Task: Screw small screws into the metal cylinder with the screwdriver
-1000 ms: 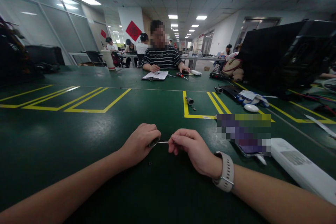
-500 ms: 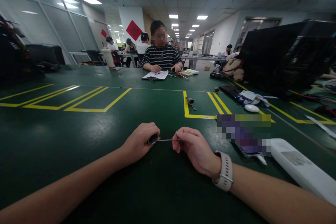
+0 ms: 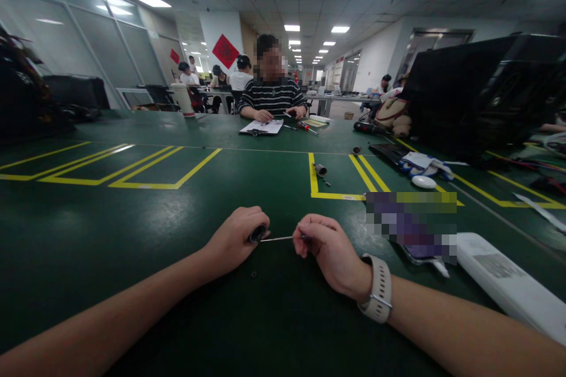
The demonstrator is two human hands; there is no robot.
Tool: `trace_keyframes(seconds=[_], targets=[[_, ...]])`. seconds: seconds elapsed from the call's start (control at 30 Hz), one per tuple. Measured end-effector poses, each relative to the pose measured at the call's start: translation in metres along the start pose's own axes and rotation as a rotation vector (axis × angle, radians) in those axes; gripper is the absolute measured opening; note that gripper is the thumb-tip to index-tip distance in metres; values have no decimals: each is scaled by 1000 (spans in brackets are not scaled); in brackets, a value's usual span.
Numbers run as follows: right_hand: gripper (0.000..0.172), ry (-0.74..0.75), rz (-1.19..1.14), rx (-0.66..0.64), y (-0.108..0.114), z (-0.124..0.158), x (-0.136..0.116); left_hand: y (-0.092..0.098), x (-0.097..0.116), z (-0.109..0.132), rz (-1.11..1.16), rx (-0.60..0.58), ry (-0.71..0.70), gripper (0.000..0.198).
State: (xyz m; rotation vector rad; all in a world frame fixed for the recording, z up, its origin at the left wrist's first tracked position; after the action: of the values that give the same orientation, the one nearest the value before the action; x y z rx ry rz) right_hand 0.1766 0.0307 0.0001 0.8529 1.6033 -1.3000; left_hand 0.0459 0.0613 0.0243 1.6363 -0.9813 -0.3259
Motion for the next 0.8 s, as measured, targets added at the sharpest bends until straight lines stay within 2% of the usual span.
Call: trace_keyframes(seconds=[0.3, 0.5, 0.67, 0.8], targets=[[17, -10, 43, -8, 0, 2, 0, -1, -3, -1, 16, -13, 50, 9], [16, 65, 40, -54, -2, 3, -3, -2, -9, -1, 56, 3, 110, 7], [14, 171, 202, -95, -8, 6, -9, 0, -15, -1, 135, 47, 188, 5], [15, 173, 336, -122, -12, 9, -13, 1, -14, -1, 166, 71, 195, 9]])
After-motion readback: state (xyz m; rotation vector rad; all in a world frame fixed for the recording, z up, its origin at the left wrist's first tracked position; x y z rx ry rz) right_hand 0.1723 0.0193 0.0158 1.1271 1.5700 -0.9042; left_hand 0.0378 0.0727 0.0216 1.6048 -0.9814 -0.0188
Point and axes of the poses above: each hand's wrist, its own z-axis away from the middle knuckle, its own y-axis out of the back of the hand, x = y × z, the point moved 7 cm from there along -z, towards the middle knuckle, and after that the axes turned 2 degrees about y, right-handed, at the moved point
